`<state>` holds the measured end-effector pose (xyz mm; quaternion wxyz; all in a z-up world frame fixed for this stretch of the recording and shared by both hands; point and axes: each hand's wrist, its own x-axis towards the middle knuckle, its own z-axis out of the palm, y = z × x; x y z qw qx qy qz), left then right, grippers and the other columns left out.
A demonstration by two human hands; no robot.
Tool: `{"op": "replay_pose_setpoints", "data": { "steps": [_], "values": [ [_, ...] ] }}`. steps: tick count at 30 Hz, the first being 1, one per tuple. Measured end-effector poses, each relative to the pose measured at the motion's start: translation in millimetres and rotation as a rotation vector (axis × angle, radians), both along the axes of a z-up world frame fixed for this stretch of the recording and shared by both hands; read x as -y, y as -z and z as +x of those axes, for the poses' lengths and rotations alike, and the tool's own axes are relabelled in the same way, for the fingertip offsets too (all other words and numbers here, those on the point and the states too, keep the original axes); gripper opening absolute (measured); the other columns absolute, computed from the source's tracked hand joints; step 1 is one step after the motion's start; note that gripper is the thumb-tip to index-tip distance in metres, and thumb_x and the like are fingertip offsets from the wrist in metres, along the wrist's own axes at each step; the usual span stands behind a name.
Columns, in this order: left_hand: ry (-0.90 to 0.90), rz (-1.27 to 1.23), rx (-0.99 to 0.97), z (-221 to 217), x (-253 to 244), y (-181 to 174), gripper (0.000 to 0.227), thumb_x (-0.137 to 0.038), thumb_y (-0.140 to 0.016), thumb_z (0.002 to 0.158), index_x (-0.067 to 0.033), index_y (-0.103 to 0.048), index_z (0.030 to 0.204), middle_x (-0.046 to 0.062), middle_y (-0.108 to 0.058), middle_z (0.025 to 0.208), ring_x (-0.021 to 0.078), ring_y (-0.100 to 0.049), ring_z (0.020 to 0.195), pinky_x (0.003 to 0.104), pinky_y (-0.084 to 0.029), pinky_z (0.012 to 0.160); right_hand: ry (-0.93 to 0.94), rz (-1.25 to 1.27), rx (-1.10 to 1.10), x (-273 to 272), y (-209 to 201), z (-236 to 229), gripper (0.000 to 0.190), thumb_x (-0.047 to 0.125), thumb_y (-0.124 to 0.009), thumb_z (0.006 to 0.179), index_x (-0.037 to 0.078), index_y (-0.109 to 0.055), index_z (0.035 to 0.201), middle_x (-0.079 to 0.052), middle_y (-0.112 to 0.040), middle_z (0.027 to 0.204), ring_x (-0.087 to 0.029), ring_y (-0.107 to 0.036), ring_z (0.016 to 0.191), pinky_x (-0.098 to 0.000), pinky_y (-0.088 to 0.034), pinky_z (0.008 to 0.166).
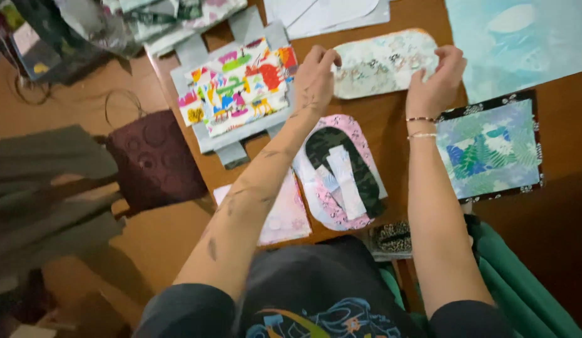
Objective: Sorting and matching fabric layers for textile product assembly on a work table.
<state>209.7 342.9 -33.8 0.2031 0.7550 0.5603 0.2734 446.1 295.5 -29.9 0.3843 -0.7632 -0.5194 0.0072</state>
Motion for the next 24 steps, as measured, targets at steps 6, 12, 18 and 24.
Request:
{"op": "replay_pose_setpoints", "data": {
  "steps": [6,12,18,24],
  "values": [
    [-0.083,0.0,-0.038,-126.2,147.4,-31.1,0.028,0.005,-0.068,0.076,-0.0126,-0.058,0.095,0.009,-0.054,0.093,0.0337,-0.062,0.084,0.041,-0.053,0.071,-0.375,-0.044,-0.087,109.6,-31.2,-71.6,0.009,0.003,-0.066,0.096,0.006,-0.064,0.103,-0.016,-0.061,0.088,-0.038,-0.066,0.079,-0.0439,-0.052,0.066],
    [-0.097,-0.152,-0.092,-192.8,322.7,9.4,0.029,-0.005,-0.068,0.083,-0.0214,-0.066,0.106,0.006,-0.058,0.096,0.0314,-0.065,0.071,0.043,-0.055,0.061,-0.571,-0.507,-0.702,218.6,-14.0,-165.9,0.025,0.001,-0.074,0.084,0.007,-0.068,0.108,-0.016,-0.072,0.094,-0.031,-0.073,0.082,-0.0361,-0.062,0.069],
    [-0.127,-0.164,-0.199,-187.5,368.4,26.3,0.046,-0.016,-0.083,0.071,-0.0253,-0.064,0.111,0.002,-0.059,0.113,0.0262,-0.062,0.104,0.04,-0.053,0.08,-0.539,-0.603,-0.826,232.3,-19.0,-228.5,0.063,0.002,-0.085,0.075,-0.005,-0.055,0.13,-0.03,-0.064,0.12,-0.042,-0.067,0.109,-0.0438,-0.057,0.092],
    [-0.129,-0.126,-0.133,-193.3,371.3,37.7,0.045,-0.019,-0.083,0.073,-0.024,-0.065,0.114,0.003,-0.058,0.111,0.0253,-0.061,0.102,0.04,-0.053,0.08,-0.479,-0.566,-0.689,244.7,-2.1,-235.8,0.044,0.009,-0.084,0.08,0.011,-0.067,0.12,-0.009,-0.074,0.103,-0.018,-0.072,0.087,-0.0276,-0.059,0.072]
  ]
}}
